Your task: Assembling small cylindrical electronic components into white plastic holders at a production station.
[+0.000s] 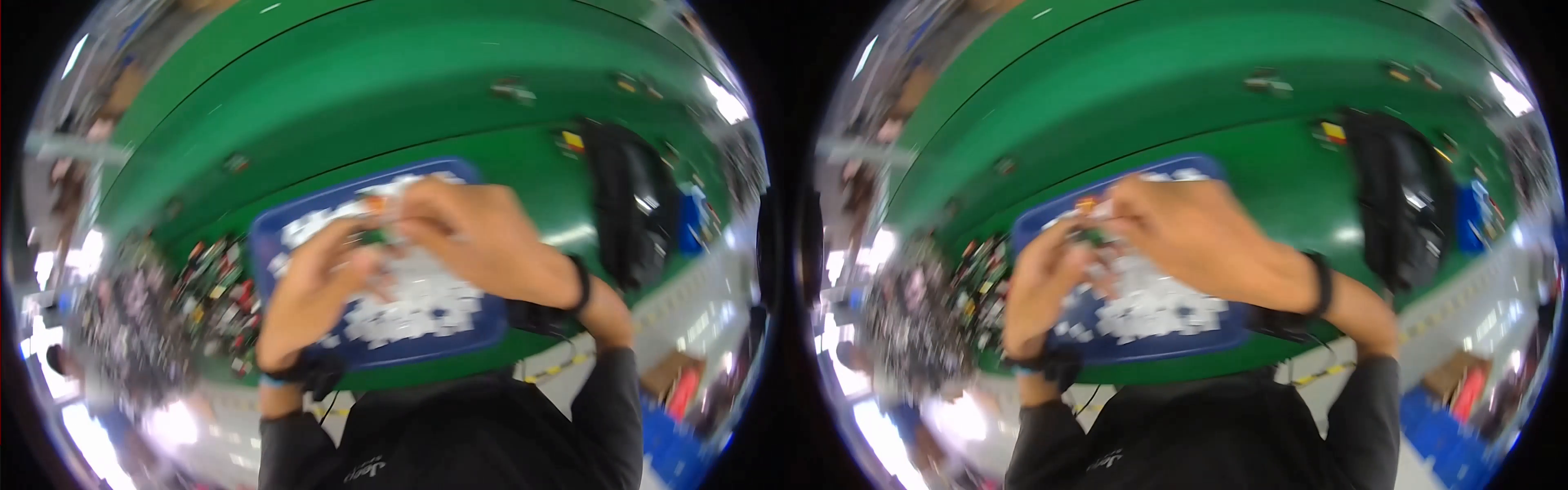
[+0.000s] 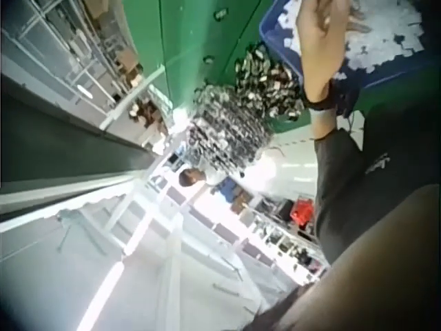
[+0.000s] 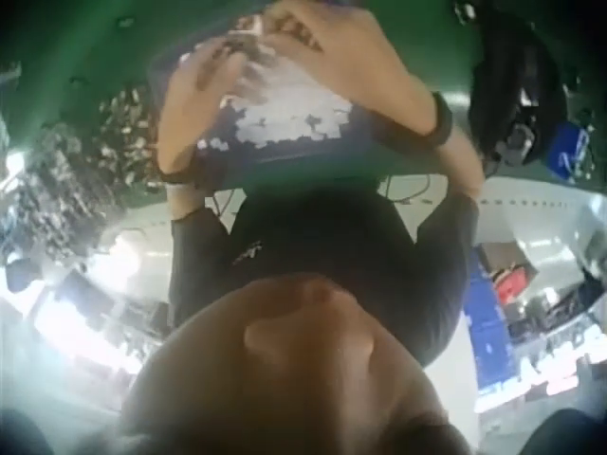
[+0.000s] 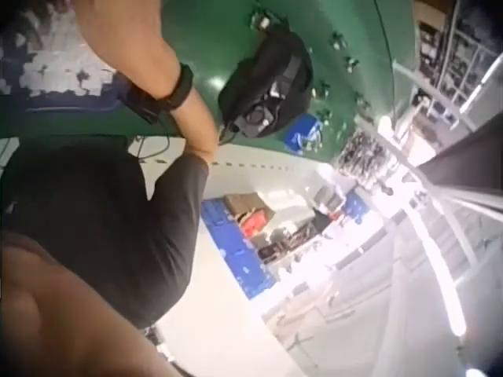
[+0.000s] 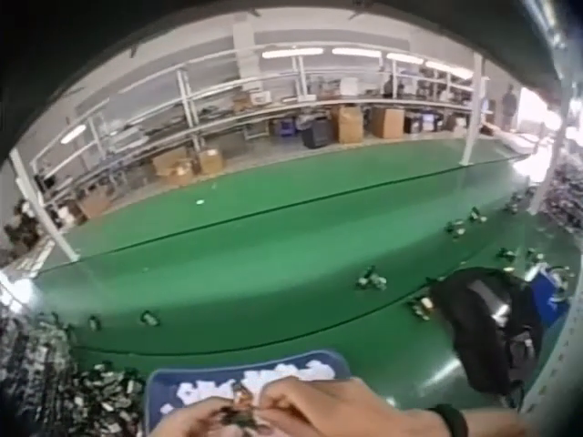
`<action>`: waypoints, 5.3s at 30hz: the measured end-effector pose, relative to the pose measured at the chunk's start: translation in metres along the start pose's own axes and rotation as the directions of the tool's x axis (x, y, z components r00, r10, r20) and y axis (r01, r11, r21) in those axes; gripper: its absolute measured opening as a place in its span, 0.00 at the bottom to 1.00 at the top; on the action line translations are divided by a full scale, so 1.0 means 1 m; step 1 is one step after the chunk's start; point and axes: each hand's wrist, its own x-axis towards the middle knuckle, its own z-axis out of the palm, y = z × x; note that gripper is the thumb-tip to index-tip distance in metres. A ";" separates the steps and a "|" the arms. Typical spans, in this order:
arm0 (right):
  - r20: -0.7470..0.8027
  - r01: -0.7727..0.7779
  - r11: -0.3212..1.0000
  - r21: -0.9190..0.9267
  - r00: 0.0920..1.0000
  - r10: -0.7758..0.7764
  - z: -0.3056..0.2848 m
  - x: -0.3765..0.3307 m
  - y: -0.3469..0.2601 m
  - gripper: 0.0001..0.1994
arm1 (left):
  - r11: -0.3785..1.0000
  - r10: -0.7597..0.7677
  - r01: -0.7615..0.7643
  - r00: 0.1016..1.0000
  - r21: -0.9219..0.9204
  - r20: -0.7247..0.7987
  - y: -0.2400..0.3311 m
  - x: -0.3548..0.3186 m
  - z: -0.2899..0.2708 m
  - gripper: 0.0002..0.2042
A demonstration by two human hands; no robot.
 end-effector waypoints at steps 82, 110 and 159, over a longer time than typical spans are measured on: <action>-0.227 0.338 0.921 0.194 0.929 -0.293 0.013 -0.001 -0.023 0.18 | 0.727 0.661 -0.548 0.720 0.413 -0.209 -0.026 -0.007 0.011 0.20; 0.108 -0.152 0.823 0.547 0.988 0.111 0.008 -0.004 -0.024 0.09 | 0.412 0.768 -0.454 0.640 0.790 -0.033 -0.016 -0.007 0.008 0.20; -0.007 -0.208 0.973 0.100 0.978 0.210 -0.036 0.053 0.065 0.19 | 0.747 -0.140 0.191 0.981 0.637 -0.131 0.012 0.115 -0.109 0.19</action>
